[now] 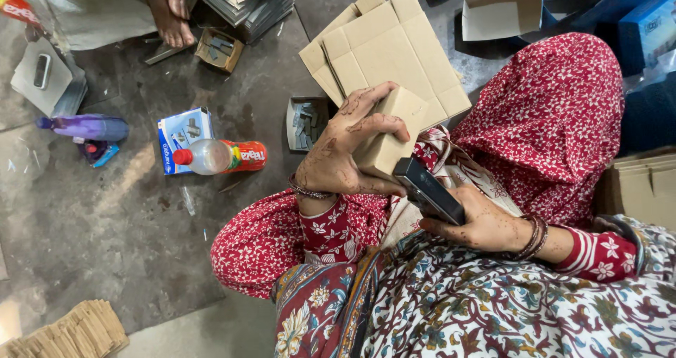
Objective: The person sits on the floor and assembles small cardboard boxes by folding the flaps and securing them with a stapler. They handle flat cardboard pieces, fold them into box shapes, and staple the edges to complete the assembly.
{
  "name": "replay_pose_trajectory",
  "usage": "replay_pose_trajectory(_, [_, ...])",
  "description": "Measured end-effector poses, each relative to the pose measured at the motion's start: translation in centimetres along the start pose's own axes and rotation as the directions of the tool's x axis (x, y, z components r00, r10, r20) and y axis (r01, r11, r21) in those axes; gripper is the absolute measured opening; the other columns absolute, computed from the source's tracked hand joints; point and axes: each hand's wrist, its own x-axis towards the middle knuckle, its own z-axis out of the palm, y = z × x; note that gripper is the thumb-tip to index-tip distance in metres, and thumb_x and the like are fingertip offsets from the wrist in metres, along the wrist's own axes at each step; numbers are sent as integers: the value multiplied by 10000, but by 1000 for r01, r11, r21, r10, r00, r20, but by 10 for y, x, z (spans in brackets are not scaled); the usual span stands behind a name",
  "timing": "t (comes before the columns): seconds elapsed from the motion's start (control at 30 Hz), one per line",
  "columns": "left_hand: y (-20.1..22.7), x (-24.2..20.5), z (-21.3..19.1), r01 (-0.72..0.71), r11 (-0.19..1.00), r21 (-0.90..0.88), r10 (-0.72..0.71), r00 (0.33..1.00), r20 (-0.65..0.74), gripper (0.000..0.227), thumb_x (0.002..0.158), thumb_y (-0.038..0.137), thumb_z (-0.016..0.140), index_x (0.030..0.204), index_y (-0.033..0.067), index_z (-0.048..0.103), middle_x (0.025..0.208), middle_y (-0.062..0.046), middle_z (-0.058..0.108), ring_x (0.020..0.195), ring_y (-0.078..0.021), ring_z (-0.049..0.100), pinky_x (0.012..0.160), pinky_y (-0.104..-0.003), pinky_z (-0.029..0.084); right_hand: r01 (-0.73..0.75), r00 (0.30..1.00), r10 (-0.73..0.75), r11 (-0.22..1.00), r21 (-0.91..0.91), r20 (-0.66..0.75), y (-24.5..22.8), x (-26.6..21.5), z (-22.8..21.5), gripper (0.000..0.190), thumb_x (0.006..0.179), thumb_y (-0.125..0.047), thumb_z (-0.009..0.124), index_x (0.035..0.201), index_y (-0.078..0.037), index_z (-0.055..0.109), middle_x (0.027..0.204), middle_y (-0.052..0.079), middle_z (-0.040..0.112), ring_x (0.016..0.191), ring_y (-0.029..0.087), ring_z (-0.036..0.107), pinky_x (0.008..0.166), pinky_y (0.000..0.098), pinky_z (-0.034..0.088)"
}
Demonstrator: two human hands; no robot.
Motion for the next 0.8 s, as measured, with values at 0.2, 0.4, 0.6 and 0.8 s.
replay_pose_trajectory(0.2, [-4, -4, -5, -7, 1000, 30, 8, 999, -41, 827, 575, 427, 1025, 1249, 180, 615, 1381, -107, 619, 1451, -407, 472, 1226, -522, 377, -4, 985, -26, 984, 176, 171, -11, -6, -28, 402, 835, -143, 754, 1213, -68, 638, 904, 62, 636, 794, 136, 584, 693, 343, 522])
replay_pose_trajectory(0.4, [0, -5, -6, 21, 994, 104, -11, 996, -91, 781, 603, 438, 1005, 1235, 192, 618, 1322, -101, 663, 1468, -399, 446, 1218, -548, 368, -44, 961, -59, 933, 358, 271, -31, -20, -56, 460, 898, -71, 750, 1340, -18, 638, 1222, 63, 674, 1090, 156, 602, 909, 337, 525])
replay_pose_trajectory(0.6, [4, -14, -12, 72, 979, 193, -33, 979, -200, 677, 653, 504, 978, 1180, 210, 673, 1520, -191, 489, 1382, -380, 498, 1172, -507, 436, -190, 975, 174, 976, 109, 142, -33, -17, -49, 750, 870, -62, 741, 1557, -123, 447, 1106, 134, 599, 934, 193, 550, 821, 361, 523])
replay_pose_trajectory(0.8, [5, -27, -24, 63, 996, 62, -39, 944, -328, 670, 664, 543, 950, 1172, 188, 695, 1521, -168, 511, 1359, -339, 552, 1141, -443, 478, -203, 958, 43, 799, 565, 283, -26, -19, -37, 624, 778, 1, 690, 1396, -20, 605, 1387, 135, 672, 1201, 266, 623, 1006, 396, 499])
